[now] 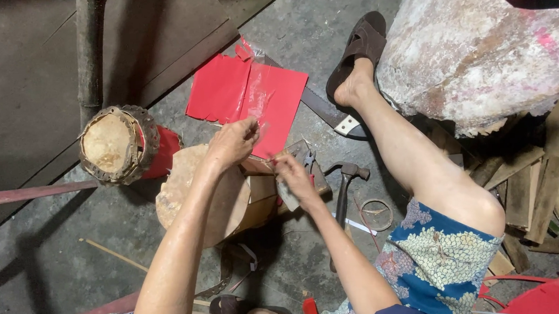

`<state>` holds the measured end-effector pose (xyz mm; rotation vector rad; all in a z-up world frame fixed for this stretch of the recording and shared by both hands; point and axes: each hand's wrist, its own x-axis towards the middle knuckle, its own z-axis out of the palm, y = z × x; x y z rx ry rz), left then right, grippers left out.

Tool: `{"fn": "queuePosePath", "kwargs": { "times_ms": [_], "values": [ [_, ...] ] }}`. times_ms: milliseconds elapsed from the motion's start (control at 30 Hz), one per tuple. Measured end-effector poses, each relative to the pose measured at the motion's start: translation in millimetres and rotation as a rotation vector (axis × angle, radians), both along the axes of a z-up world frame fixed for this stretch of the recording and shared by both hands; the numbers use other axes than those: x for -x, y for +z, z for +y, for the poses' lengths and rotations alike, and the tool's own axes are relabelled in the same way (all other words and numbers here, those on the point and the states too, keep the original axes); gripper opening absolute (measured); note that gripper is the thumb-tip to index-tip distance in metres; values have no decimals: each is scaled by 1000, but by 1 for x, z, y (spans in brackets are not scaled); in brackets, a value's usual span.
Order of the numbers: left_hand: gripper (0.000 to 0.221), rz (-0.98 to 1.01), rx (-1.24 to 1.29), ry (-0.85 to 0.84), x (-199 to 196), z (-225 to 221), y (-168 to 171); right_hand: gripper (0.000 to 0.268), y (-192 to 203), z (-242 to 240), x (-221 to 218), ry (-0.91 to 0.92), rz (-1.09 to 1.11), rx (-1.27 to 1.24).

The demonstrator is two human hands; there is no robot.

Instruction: Refining and sanding the body of a traditional drum using hand tools and sandpaper

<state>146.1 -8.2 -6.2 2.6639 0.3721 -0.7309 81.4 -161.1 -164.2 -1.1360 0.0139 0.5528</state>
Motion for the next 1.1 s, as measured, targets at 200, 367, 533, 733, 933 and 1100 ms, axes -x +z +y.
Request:
{"fn": "queuePosePath", "kwargs": {
  "times_ms": [200,367,533,733,933,1100],
  "values": [
    [15,-16,65,-108,17,-6,12,52,15,-6,-10,-192,185,-163],
    [14,-70,28,-154,23,-3,1,34,41,5,-16,-268,224,-43],
    [19,-121,97,-123,32,-5,21,22,23,12,-14,-365,206,3],
    [36,-363,-26,-292,57,10,2,21,48,7,-11,-349,191,-28],
    [32,-590,-164,-301,88,-2,2,22,43,4,-7,-353,148,-91],
    [30,-640,-190,-219,87,-4,-7,24,42,5,2,-391,95,-76]
  ]
}}
